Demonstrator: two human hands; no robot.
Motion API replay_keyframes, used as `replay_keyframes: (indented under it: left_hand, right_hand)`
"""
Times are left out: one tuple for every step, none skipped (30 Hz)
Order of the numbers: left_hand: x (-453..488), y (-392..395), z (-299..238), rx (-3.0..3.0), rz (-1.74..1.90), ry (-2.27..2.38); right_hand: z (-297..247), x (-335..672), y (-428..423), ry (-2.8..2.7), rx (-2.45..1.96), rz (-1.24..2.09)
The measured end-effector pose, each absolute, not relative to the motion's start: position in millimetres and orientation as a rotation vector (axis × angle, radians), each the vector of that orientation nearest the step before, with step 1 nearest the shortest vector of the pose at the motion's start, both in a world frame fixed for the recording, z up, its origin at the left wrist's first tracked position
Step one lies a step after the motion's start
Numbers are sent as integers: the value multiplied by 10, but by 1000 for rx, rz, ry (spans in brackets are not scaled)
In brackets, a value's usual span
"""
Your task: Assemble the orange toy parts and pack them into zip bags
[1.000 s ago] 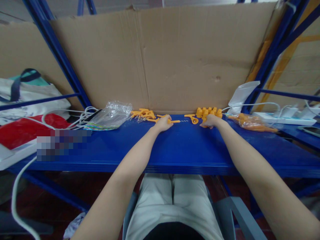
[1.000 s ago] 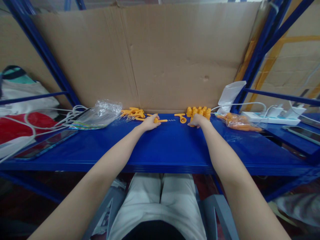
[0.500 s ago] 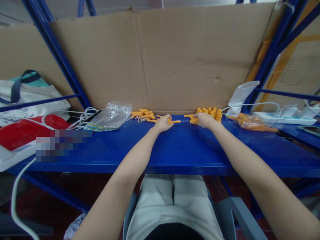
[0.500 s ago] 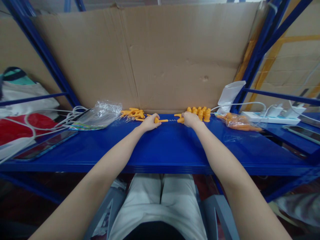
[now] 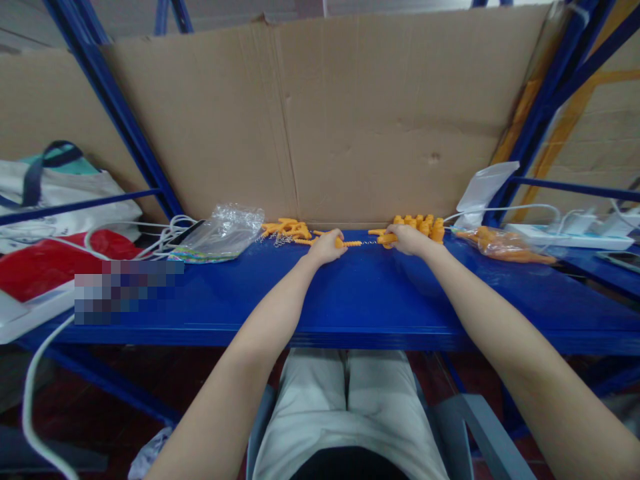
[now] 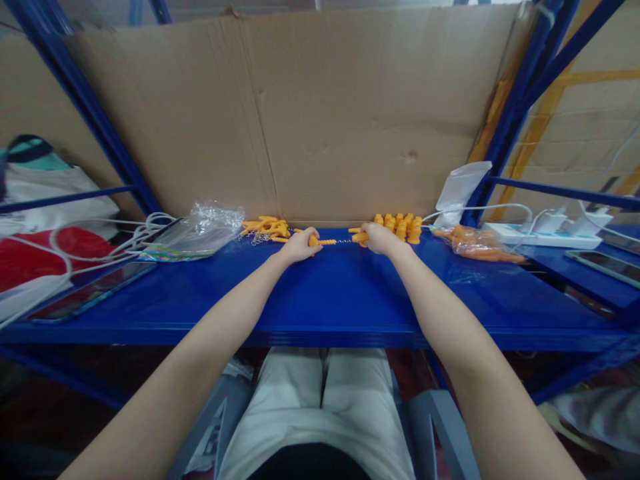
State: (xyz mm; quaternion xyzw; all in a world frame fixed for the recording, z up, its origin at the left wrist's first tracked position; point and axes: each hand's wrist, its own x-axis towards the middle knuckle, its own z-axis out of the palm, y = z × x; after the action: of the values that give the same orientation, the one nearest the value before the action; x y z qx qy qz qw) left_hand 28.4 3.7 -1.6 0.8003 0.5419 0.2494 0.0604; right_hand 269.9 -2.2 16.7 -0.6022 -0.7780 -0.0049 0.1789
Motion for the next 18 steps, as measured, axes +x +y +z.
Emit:
replay_keyframes:
  left_hand:
    - [284,39,-19,2414,767,1632]
    - [284,42,-21,2406,781,1623]
    - [283,45,-24,2400,793,1614]
    - [283,47,-27,2396,803,1605]
    - [284,48,-29,2396,811,1598]
    - [285,48,-30,2399,816,1593]
    - [286,47,-31,2403,817,1588]
    - [289,46,-30,2408,817,1584]
    - [292,43,-28,2414,816,1583]
    - [295,40,-25,2421,814,1583]
    - [299,36,-22,2430,812,1585]
    - [303,33,-19,2441,810,1589]
    - [306,30,-17,2452,807,1593]
    - [309,28,-15,2462,804,1595]
    - [311,26,-15,2470,804,1597]
    - [311,26,-16,2477,808,1601]
    - [311,26,-18,2482,815,1604]
    - [311,28,-21,2486,822,1607]
  right_hand:
    - [169,2692,-24,-2210,-1684,-9]
    - [171,2681,-27,-2228,-1660,-3]
    - [172,2669,-32,-2251,-1629,2]
    - [173,2654,-37,-2276,-1595,5]
    - [173,2639,-43,-2300,-1557,6]
    - [172,2624,-48,-2320,-1523,6]
    - [171,2609,-52,-2337,-1492,3]
    - [167,2596,-55,-2352,-1464,-3]
    - [163,2583,-55,-2362,-1439,-12]
    - [157,2572,-53,-2371,-1417,-22]
    - [151,2563,-50,-2378,-1399,-33]
    - [143,2556,-45,-2385,-1381,-43]
    - [136,2550,-39,-2392,-1364,-52]
    - [130,2547,-34,-2397,-1351,-59]
    - [124,2545,-29,-2400,-1340,-67]
    - [119,2545,-25,-2402,-1330,-76]
    - [116,2546,-23,-2401,-1322,-84]
    - [113,2548,-22,-2396,-1315,-93]
